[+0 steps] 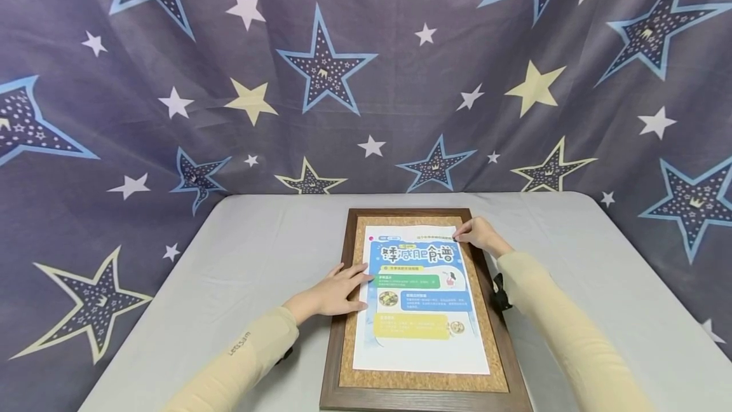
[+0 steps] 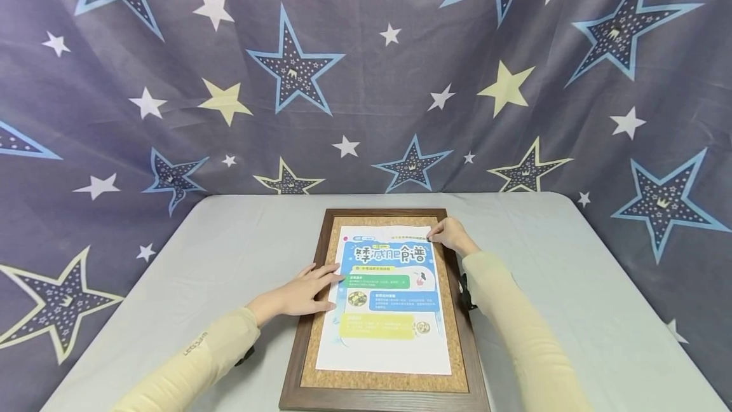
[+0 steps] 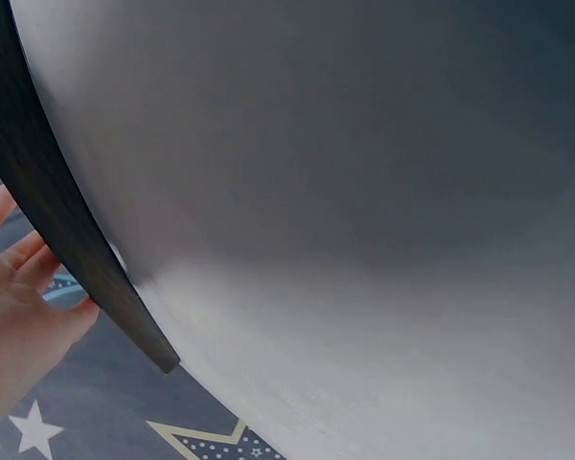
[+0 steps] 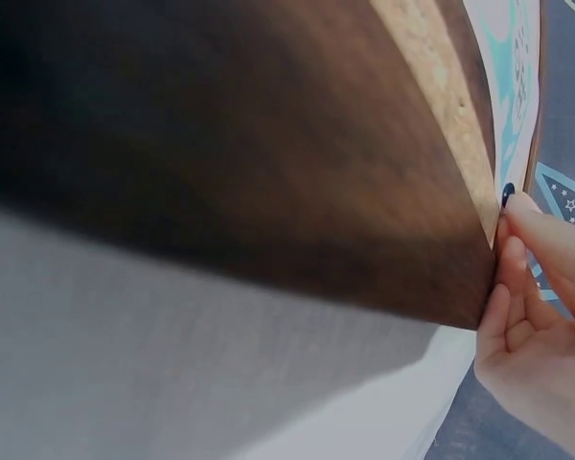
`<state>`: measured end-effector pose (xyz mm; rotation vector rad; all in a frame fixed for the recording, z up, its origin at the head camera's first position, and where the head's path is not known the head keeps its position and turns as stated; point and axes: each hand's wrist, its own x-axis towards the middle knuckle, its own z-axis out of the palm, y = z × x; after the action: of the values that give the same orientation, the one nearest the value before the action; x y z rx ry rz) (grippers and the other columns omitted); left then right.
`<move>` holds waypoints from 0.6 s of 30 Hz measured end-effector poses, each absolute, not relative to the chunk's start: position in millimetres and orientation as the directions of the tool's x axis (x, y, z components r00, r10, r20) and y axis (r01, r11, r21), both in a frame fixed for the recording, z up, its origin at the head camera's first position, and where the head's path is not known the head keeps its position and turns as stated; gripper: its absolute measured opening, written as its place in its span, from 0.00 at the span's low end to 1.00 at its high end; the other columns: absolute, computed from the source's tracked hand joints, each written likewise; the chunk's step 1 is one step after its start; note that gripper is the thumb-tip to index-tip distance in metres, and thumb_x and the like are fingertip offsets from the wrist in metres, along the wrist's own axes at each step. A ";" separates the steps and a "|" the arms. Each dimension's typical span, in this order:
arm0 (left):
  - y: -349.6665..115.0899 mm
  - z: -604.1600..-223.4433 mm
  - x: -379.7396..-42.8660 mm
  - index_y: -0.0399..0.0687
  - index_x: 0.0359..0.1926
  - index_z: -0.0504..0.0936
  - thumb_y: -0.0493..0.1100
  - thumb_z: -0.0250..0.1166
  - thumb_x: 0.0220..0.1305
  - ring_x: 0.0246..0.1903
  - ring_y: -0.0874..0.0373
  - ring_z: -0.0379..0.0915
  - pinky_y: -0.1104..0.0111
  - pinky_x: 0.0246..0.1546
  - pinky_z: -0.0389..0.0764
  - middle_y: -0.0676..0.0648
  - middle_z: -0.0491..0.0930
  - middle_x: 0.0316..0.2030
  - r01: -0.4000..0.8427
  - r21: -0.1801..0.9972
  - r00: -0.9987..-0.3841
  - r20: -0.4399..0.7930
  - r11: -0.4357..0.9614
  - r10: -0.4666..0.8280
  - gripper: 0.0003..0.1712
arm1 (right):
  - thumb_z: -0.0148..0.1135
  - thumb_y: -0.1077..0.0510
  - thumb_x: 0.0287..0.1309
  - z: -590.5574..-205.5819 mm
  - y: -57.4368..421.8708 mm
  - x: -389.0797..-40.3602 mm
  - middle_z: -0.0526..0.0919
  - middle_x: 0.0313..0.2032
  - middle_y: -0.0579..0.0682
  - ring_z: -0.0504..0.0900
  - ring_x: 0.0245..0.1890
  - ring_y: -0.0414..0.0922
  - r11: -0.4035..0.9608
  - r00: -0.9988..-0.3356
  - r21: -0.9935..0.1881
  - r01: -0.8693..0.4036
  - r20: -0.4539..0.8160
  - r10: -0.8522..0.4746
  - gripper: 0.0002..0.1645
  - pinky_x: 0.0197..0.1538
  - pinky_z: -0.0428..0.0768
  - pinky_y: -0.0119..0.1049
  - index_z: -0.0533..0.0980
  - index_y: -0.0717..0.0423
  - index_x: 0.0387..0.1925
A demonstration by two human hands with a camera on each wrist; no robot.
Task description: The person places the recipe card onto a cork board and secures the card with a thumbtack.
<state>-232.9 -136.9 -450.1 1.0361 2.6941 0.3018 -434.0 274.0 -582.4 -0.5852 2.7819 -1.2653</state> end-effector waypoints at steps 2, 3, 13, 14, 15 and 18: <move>-137.2 -449.9 -232.9 0.50 0.64 0.60 0.59 0.53 0.60 0.65 0.50 0.44 0.51 0.63 0.39 0.44 0.48 0.66 0.627 0.279 -0.720 -0.149 0.727 0.678 0.34 | 0.66 0.55 0.47 -584.8 274.3 -434.6 0.83 0.26 0.46 0.79 0.28 0.40 0.607 -0.932 -0.727 -0.322 0.131 -0.337 0.04 0.29 0.76 0.29 0.84 0.49 0.24; -137.3 -449.8 -233.0 0.50 0.64 0.60 0.59 0.52 0.60 0.65 0.50 0.43 0.51 0.63 0.39 0.44 0.48 0.66 0.627 0.280 -0.719 -0.150 0.727 0.679 0.34 | 0.66 0.55 0.47 -580.6 272.8 -430.7 0.83 0.25 0.46 0.79 0.27 0.40 0.600 -0.929 -0.730 -0.328 0.135 -0.343 0.04 0.29 0.76 0.29 0.84 0.50 0.24; -138.2 -449.5 -235.5 0.51 0.64 0.59 0.59 0.53 0.59 0.65 0.50 0.44 0.51 0.63 0.39 0.44 0.48 0.66 0.631 0.301 -0.709 -0.148 0.715 0.689 0.35 | 0.58 0.69 0.50 -453.3 223.7 -324.8 0.80 0.35 0.66 0.79 0.34 0.55 0.636 -0.937 -0.716 -0.289 0.075 -0.341 0.08 0.35 0.78 0.36 0.78 0.73 0.32; -138.3 -449.2 -235.4 0.51 0.64 0.60 0.58 0.53 0.59 0.65 0.50 0.44 0.51 0.63 0.39 0.44 0.49 0.66 0.632 0.304 -0.708 -0.146 0.712 0.691 0.35 | 0.58 0.70 0.51 -450.7 223.0 -322.0 0.80 0.35 0.67 0.79 0.33 0.54 0.640 -0.935 -0.710 -0.294 0.076 -0.345 0.08 0.34 0.78 0.34 0.78 0.74 0.33; -138.5 -449.0 -235.4 0.50 0.64 0.60 0.58 0.54 0.59 0.65 0.49 0.44 0.51 0.63 0.40 0.43 0.49 0.66 0.633 0.308 -0.707 -0.144 0.710 0.693 0.34 | 0.58 0.70 0.51 -449.2 222.9 -320.0 0.79 0.34 0.67 0.80 0.31 0.52 0.640 -0.933 -0.707 -0.302 0.080 -0.351 0.09 0.32 0.78 0.32 0.77 0.75 0.33; -138.8 -449.1 -235.2 0.50 0.64 0.60 0.57 0.54 0.59 0.65 0.49 0.45 0.50 0.63 0.40 0.43 0.49 0.66 0.635 0.314 -0.704 -0.141 0.706 0.696 0.34 | 0.58 0.70 0.50 -444.6 223.5 -314.5 0.80 0.33 0.65 0.80 0.29 0.47 0.624 -0.929 -0.715 -0.314 0.096 -0.358 0.08 0.31 0.76 0.29 0.77 0.75 0.32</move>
<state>-235.2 -138.8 -449.1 1.0592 2.6660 0.3544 -314.5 223.5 -444.6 -0.5762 2.7805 -1.2083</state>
